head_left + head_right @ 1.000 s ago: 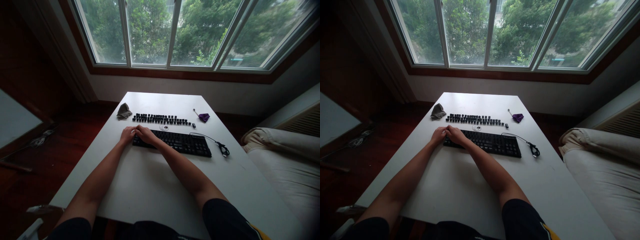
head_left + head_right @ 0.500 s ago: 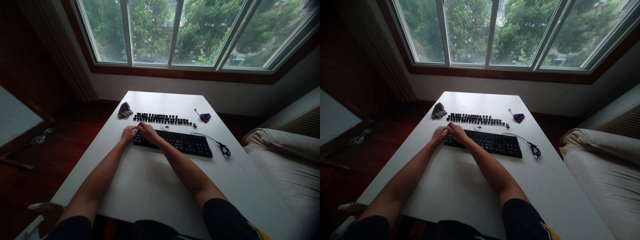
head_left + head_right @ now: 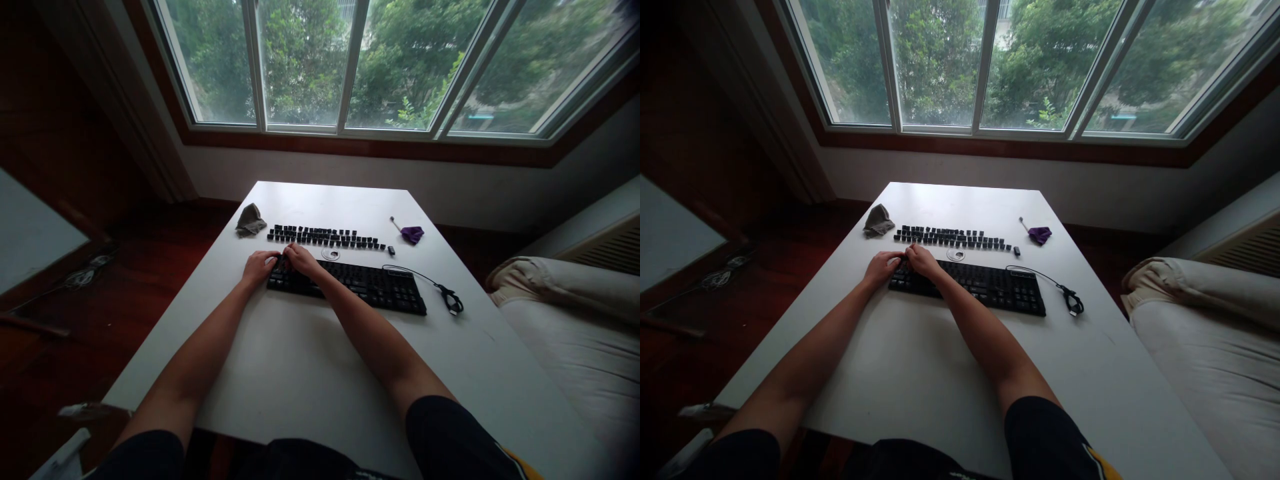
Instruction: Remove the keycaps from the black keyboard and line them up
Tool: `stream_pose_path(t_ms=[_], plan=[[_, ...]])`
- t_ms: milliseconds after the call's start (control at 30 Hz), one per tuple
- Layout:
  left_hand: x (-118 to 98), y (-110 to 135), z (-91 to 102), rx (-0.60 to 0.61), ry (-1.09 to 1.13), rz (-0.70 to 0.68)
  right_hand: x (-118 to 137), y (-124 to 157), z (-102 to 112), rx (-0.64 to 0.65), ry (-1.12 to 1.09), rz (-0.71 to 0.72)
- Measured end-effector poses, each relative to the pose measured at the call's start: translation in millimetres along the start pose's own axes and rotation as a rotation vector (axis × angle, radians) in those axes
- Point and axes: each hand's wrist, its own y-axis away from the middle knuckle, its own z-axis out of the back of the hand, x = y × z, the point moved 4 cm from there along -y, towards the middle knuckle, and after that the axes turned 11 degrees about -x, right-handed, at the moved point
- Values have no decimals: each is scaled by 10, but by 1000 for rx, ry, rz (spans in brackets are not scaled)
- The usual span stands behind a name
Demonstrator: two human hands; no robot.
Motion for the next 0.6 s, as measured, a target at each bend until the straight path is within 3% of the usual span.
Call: stream_pose_path(t_ms=[267, 467, 600], plan=[[-3, 3, 4, 7, -5, 4, 47, 15, -5, 47, -25, -40], [46, 2, -21, -4, -38, 11, 370, 237, -10, 20, 241, 352], [53, -7, -32, 1, -54, 6, 497, 368, -59, 43, 396, 488]])
